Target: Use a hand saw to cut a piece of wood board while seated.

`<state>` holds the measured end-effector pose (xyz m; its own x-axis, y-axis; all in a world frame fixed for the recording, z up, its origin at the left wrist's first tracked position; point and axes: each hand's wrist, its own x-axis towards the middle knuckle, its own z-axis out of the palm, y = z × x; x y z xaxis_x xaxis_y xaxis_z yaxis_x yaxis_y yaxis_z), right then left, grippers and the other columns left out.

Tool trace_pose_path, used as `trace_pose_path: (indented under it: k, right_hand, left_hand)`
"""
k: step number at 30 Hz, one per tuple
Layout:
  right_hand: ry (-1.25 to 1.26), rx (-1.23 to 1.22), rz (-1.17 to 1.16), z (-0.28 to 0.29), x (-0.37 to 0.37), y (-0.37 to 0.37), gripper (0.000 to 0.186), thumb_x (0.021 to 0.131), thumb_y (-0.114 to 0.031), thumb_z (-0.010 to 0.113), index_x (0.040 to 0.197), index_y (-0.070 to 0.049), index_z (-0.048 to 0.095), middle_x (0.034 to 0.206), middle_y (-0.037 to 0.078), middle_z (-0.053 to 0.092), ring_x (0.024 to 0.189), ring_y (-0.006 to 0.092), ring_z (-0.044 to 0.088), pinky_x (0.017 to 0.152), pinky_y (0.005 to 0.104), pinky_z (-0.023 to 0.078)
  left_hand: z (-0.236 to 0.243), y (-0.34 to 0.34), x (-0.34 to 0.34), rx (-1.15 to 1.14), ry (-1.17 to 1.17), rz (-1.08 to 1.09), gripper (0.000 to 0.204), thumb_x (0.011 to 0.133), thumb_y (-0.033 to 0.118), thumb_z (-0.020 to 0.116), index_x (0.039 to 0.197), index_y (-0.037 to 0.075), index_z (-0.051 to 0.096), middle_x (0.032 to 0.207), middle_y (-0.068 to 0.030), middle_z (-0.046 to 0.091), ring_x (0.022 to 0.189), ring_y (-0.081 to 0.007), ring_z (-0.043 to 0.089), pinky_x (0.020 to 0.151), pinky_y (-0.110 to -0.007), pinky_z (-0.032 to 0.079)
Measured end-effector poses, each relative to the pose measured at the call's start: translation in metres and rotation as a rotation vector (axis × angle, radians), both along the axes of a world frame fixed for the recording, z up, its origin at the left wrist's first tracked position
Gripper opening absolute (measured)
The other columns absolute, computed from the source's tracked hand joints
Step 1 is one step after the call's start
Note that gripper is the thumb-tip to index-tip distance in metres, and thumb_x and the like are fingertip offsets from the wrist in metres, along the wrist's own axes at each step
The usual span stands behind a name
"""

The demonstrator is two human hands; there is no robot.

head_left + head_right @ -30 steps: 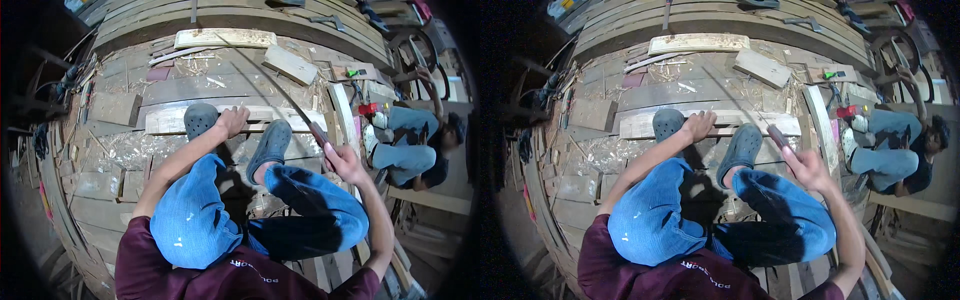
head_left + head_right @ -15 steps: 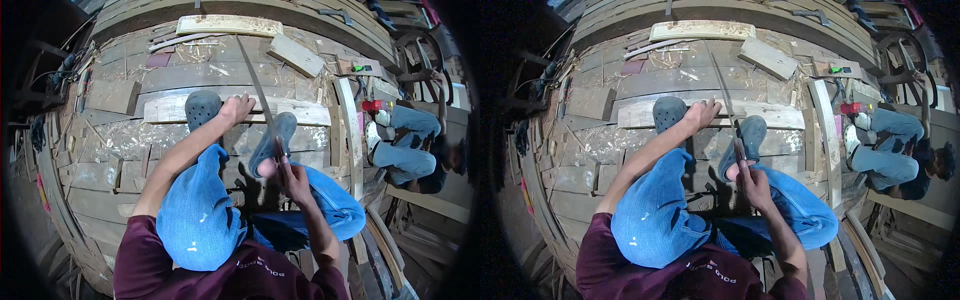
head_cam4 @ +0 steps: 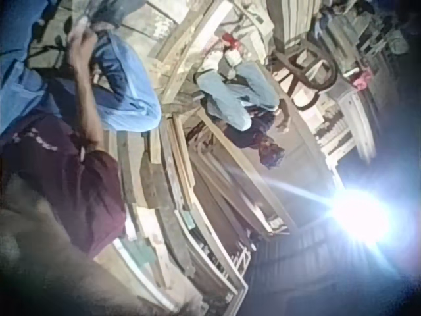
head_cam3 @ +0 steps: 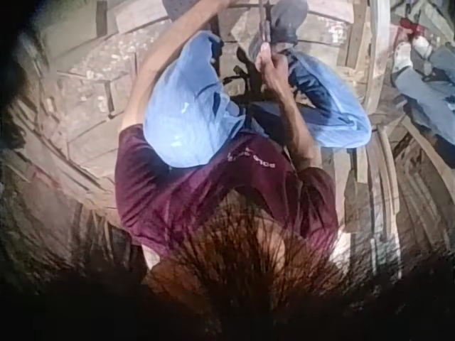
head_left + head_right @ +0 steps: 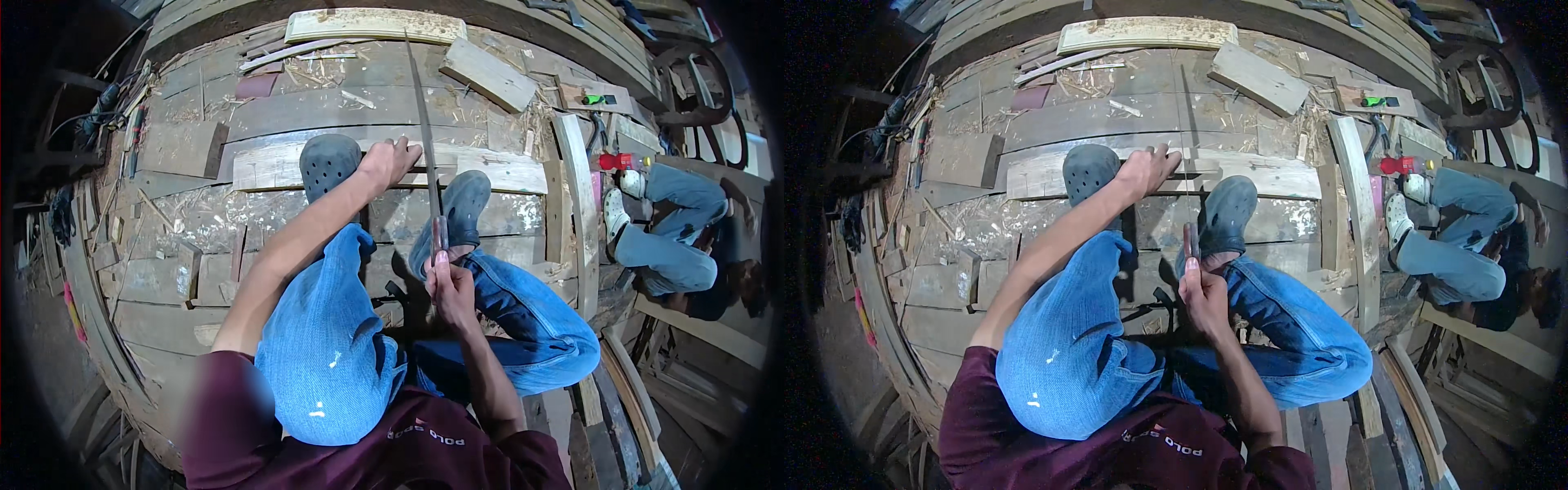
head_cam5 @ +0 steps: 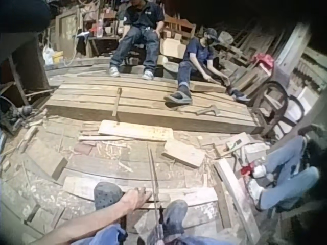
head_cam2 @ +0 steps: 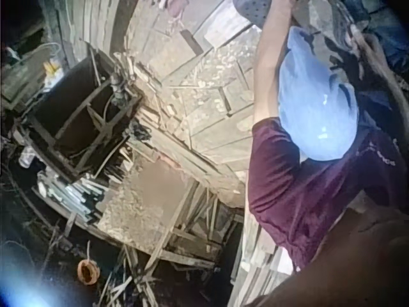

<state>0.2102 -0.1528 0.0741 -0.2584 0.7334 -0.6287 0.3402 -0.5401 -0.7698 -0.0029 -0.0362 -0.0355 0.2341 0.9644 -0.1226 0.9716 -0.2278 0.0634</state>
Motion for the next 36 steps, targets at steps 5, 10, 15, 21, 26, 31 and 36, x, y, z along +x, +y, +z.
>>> trace_pose_path:
  k: [5, 10, 15, 21, 26, 31, 36]
  right_hand:
    - [0.010, 0.037, 0.012, -0.004, 0.001, 0.004, 0.054, 0.093, -0.043, 0.041, 0.055, -0.006, 0.049, 0.048, -0.004, 0.040, 0.044, 0.0050, 0.035, 0.042, 0.0236, 0.025]
    - [0.005, 0.088, 0.065, -0.015, -0.002, 0.009, 0.057, 0.096, -0.043, 0.034, 0.052, -0.007, 0.043, 0.052, -0.001, 0.042, 0.045, 0.0064, 0.035, 0.044, 0.0226, 0.026]
    - [0.010, 0.063, 0.003, -0.014, 0.000, 0.011, 0.053, 0.095, -0.041, 0.039, 0.057, -0.006, 0.049, 0.050, -0.004, 0.042, 0.045, 0.0048, 0.035, 0.042, 0.0225, 0.025]
    - [0.042, 0.093, -0.021, 0.013, 0.011, 0.023, 0.051, 0.096, -0.037, 0.038, 0.061, -0.003, 0.052, 0.051, -0.004, 0.042, 0.046, 0.0042, 0.035, 0.043, 0.0209, 0.025]
    - [-0.006, 0.196, 0.004, 0.026, 0.025, 0.027, 0.052, 0.097, -0.038, 0.035, 0.056, -0.007, 0.043, 0.051, -0.002, 0.040, 0.046, 0.0072, 0.036, 0.044, 0.0238, 0.027]
    - [0.044, 0.189, -0.011, 0.027, 0.024, 0.029, 0.050, 0.097, -0.037, 0.035, 0.057, -0.007, 0.043, 0.051, -0.001, 0.040, 0.045, 0.0075, 0.035, 0.043, 0.0238, 0.027]
    - [0.046, 0.187, -0.018, 0.016, 0.033, 0.028, 0.049, 0.097, -0.036, 0.036, 0.059, -0.007, 0.044, 0.051, -0.001, 0.041, 0.043, 0.0066, 0.034, 0.040, 0.0230, 0.026]
  left_hand:
    - [-0.001, -0.001, -0.001, -0.014, 0.021, 0.002, 0.021, 0.081, 0.014, 0.051, 0.101, 0.009, 0.045, 0.101, -0.0164, 0.055, 0.081, -0.0279, 0.063, 0.058, -0.035, 0.053]
    - [0.002, -0.001, -0.002, -0.017, -0.006, 0.002, 0.022, 0.081, 0.015, 0.051, 0.101, 0.010, 0.045, 0.103, -0.0160, 0.055, 0.081, -0.0273, 0.063, 0.057, -0.035, 0.053]
    - [0.002, -0.004, -0.004, 0.029, -0.059, -0.005, 0.023, 0.079, 0.014, 0.052, 0.101, 0.009, 0.046, 0.103, -0.0162, 0.055, 0.080, -0.0290, 0.063, 0.058, -0.037, 0.052]
    - [0.005, 0.012, -0.021, -0.050, -0.067, -0.228, 0.027, 0.081, 0.017, 0.047, 0.107, 0.016, 0.052, 0.101, -0.0085, 0.057, 0.098, -0.0260, 0.056, 0.089, -0.054, 0.037]
    - [0.022, 0.046, -0.033, -0.094, 0.250, -0.558, 0.022, 0.084, 0.022, 0.047, 0.097, 0.022, 0.064, 0.120, 0.0003, 0.050, 0.125, -0.0155, 0.034, 0.104, -0.059, 0.018]
    - [0.024, 0.029, -0.023, 0.007, 0.166, -0.406, 0.039, 0.083, 0.017, 0.048, 0.122, 0.018, 0.051, 0.141, -0.0113, 0.030, 0.132, -0.0278, 0.025, 0.102, -0.061, 0.021]
    - [0.051, -0.021, 0.008, -0.085, -0.434, 0.274, 0.083, 0.080, 0.034, 0.058, 0.131, -0.015, 0.014, 0.135, -0.0358, 0.020, 0.122, -0.0467, 0.033, 0.094, -0.049, 0.040]
